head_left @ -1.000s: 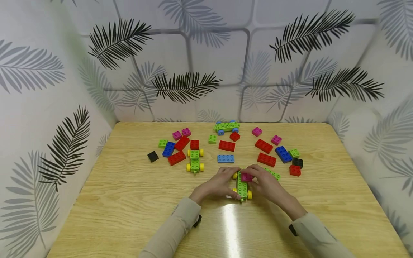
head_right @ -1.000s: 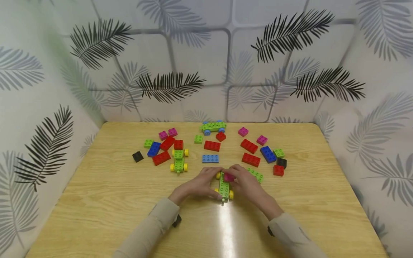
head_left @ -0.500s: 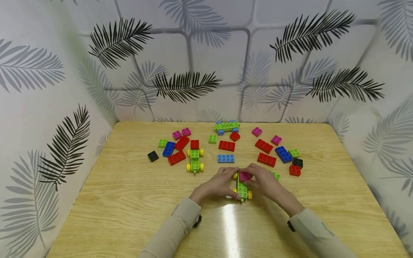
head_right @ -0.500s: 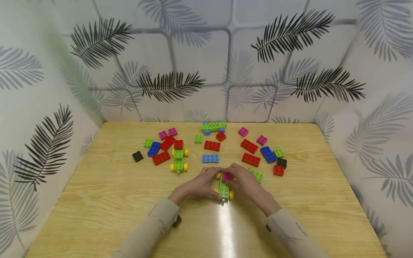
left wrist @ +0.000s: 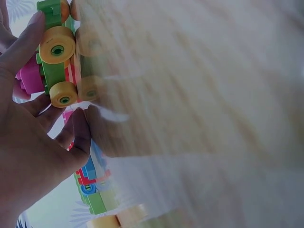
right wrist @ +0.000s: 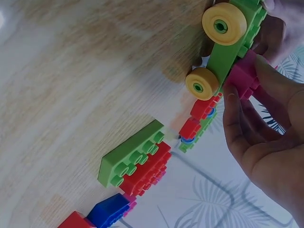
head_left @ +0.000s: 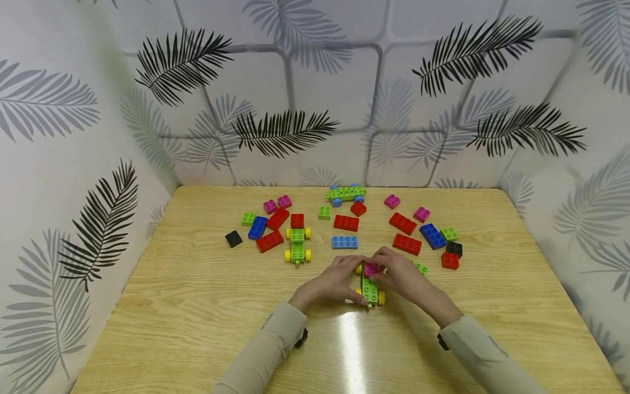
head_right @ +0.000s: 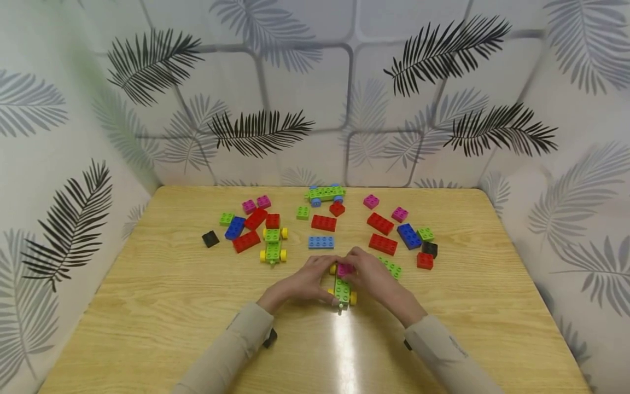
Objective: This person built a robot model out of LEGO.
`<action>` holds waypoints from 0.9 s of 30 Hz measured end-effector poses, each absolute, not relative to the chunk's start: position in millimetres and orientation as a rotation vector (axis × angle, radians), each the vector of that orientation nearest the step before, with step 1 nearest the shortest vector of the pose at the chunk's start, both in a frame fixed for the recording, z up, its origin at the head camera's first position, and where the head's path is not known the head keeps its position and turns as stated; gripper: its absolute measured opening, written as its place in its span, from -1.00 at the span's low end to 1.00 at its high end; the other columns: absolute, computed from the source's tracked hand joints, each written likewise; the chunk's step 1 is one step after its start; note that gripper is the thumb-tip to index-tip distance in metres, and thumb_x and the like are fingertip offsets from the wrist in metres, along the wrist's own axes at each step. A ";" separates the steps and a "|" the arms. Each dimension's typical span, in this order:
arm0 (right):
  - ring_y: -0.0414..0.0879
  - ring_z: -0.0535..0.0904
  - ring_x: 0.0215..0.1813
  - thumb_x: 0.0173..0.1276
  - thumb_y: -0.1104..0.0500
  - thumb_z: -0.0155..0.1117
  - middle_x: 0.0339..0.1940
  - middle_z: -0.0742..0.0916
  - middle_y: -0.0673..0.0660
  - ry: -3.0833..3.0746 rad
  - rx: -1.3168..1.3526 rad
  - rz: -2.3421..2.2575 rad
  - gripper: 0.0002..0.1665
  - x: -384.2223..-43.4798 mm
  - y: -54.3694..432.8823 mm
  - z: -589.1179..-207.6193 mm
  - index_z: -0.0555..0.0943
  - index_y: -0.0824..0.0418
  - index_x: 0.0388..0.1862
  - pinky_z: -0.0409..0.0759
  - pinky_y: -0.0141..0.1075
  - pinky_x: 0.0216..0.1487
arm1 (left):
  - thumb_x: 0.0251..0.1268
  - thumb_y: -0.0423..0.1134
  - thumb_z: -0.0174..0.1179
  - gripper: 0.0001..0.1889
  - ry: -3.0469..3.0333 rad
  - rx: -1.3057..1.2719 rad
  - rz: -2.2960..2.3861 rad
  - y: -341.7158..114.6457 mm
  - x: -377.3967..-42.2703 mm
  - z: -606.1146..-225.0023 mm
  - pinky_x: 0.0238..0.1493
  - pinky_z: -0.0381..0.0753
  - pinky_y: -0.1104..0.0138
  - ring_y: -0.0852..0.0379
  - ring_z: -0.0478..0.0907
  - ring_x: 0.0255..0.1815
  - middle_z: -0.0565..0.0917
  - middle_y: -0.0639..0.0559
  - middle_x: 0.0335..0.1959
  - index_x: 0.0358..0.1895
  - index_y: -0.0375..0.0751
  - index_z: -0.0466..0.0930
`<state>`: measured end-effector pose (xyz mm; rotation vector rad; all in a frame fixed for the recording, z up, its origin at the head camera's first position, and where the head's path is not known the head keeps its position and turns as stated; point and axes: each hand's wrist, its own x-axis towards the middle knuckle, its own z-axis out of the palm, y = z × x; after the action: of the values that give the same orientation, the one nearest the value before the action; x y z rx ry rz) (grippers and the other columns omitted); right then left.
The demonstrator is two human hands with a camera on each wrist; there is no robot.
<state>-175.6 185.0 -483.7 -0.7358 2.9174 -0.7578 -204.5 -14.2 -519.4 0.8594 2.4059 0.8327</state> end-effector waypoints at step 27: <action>-0.22 0.37 -0.45 0.09 0.09 0.51 -0.41 0.60 -0.04 2.888 -0.845 -0.648 -0.61 -191.1 190.0 -479.4 0.74 0.21 -0.09 0.38 -0.43 -0.43 | -0.07 0.12 0.48 0.03 2.412 0.837 0.863 -10.2 -204.7 -520.7 0.37 0.23 0.08 -0.01 0.05 0.45 0.19 0.06 0.48 0.48 -0.02 0.11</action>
<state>-191.1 190.0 -479.4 -0.8454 2.8884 -0.6478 -204.7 -10.2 -520.7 0.8373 2.4122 0.8627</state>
